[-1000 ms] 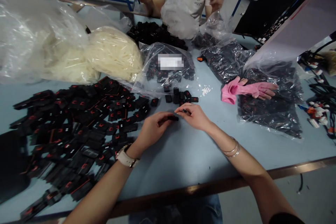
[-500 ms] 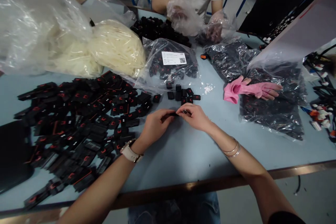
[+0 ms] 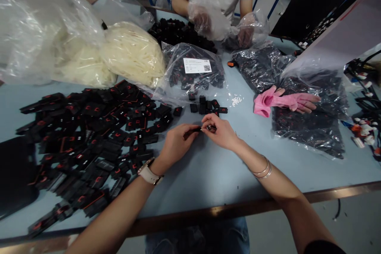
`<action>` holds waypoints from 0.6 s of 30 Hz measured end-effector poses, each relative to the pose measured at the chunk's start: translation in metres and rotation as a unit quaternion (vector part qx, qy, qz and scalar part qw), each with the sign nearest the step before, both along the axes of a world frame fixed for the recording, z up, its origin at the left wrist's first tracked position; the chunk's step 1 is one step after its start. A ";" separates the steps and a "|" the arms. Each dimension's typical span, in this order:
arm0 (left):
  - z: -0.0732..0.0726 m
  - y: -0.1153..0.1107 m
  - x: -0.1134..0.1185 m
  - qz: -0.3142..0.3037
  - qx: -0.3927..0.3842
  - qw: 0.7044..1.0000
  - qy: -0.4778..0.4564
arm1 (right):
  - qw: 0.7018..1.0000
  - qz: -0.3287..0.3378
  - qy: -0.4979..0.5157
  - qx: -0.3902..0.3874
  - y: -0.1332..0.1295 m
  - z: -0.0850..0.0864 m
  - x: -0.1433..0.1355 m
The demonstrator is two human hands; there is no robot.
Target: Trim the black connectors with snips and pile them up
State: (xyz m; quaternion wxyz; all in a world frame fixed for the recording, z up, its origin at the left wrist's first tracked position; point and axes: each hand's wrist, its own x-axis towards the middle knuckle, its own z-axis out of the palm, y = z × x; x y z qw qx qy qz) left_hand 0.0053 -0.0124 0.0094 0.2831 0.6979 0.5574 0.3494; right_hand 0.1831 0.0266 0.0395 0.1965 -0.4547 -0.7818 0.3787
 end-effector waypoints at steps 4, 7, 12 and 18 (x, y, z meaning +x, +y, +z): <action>-0.002 0.000 0.000 0.001 0.000 1.000 0.000 | 0.998 0.029 -0.042 0.045 -0.001 0.001 -0.001; -0.003 0.000 0.000 0.003 0.001 1.000 -0.003 | 0.990 0.055 -0.076 0.100 -0.003 -0.001 -0.001; -0.002 0.001 0.000 0.007 -0.011 1.000 -0.003 | 0.977 0.065 -0.120 0.163 -0.004 -0.011 -0.001; 0.004 0.002 0.001 0.029 -0.070 0.997 -0.023 | 0.980 0.021 -0.056 0.191 -0.001 -0.023 0.001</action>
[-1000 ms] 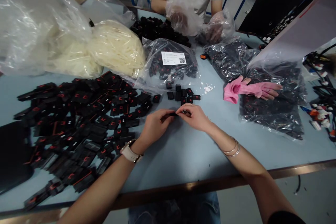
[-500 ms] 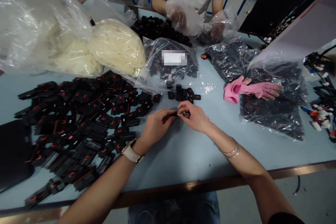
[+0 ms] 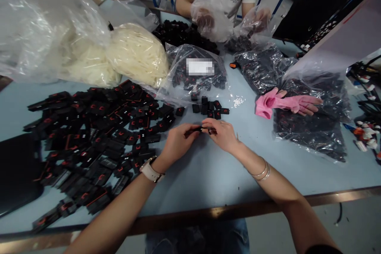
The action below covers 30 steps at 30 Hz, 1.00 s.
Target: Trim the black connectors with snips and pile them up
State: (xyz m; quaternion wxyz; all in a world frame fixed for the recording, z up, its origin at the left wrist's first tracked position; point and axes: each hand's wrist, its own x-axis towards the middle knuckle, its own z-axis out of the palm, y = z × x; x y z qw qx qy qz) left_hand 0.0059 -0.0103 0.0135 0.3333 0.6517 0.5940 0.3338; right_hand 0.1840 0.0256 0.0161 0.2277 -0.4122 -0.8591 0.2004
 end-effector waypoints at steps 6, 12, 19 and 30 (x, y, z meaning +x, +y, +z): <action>0.002 0.001 0.000 0.012 -0.031 0.999 -0.028 | 0.997 0.018 0.040 0.061 0.001 -0.009 0.004; -0.001 0.001 0.001 0.019 -0.013 1.000 -0.011 | 0.994 0.053 -0.034 0.094 -0.002 -0.009 0.002; 0.001 0.002 0.001 0.023 -0.031 0.999 -0.028 | 0.995 0.046 -0.070 0.054 -0.002 0.003 -0.003; 0.002 0.001 0.001 0.014 -0.025 0.999 -0.029 | 0.923 -0.139 0.354 -0.061 -0.004 0.003 -0.005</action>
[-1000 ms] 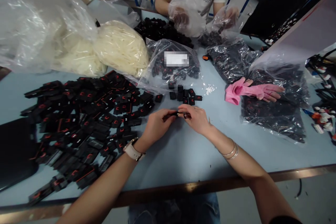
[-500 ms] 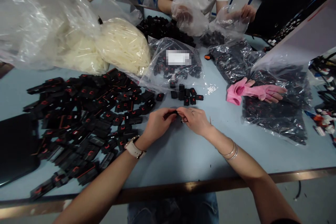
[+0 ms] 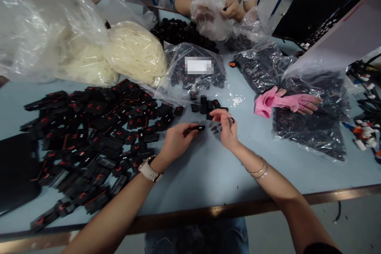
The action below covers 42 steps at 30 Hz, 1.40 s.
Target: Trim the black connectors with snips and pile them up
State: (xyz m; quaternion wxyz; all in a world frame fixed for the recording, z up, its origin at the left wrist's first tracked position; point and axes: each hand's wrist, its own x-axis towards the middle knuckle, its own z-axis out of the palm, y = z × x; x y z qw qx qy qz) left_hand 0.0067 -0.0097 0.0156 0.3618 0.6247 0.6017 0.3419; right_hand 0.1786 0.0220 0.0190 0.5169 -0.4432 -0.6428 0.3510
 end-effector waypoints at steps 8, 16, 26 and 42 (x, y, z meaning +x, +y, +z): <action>-0.001 0.000 0.000 -0.005 0.009 1.000 0.013 | 0.995 0.010 -0.022 -0.093 -0.006 -0.001 -0.003; -0.003 0.000 0.000 -0.004 0.008 1.000 0.013 | 0.995 0.020 -0.062 -0.080 -0.007 -0.003 -0.004; -0.004 -0.001 0.001 0.001 0.033 0.998 0.046 | 0.991 0.019 -0.126 -0.031 -0.008 0.001 -0.006; -0.003 -0.001 0.002 -0.005 0.035 0.998 0.058 | 0.995 -0.006 -0.074 -0.060 -0.010 0.000 -0.004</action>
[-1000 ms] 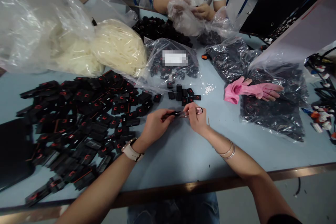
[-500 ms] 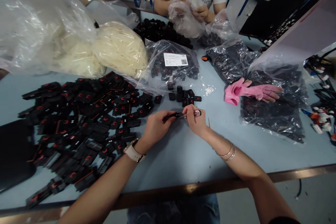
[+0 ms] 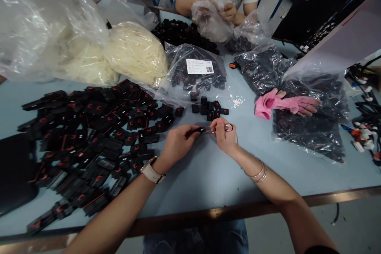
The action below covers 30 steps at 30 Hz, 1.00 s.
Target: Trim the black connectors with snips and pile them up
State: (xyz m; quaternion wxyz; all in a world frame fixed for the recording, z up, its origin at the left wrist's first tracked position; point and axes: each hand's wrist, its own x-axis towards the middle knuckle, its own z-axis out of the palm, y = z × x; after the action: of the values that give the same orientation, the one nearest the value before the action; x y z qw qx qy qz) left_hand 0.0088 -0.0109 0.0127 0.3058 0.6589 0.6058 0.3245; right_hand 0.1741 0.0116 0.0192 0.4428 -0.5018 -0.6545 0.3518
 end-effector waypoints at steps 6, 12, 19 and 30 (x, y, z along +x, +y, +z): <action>0.000 0.000 0.000 0.005 -0.002 1.000 -0.001 | 1.000 0.010 -0.021 -0.002 0.000 -0.007 0.000; 0.000 0.000 0.000 0.003 -0.006 1.000 -0.002 | 0.999 0.017 -0.047 0.012 0.002 -0.006 0.001; 0.000 0.000 0.000 0.008 -0.010 1.000 -0.003 | 0.996 0.028 -0.071 0.044 0.000 0.000 0.000; 0.000 0.000 0.001 0.007 -0.007 1.000 -0.002 | 0.994 0.015 -0.076 0.083 -0.001 0.002 0.000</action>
State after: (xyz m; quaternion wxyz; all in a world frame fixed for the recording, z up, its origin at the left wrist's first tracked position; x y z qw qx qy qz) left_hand 0.0094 -0.0107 0.0132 0.3096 0.6515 0.6121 0.3240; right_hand 0.1746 0.0105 0.0212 0.4265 -0.4789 -0.7204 0.2641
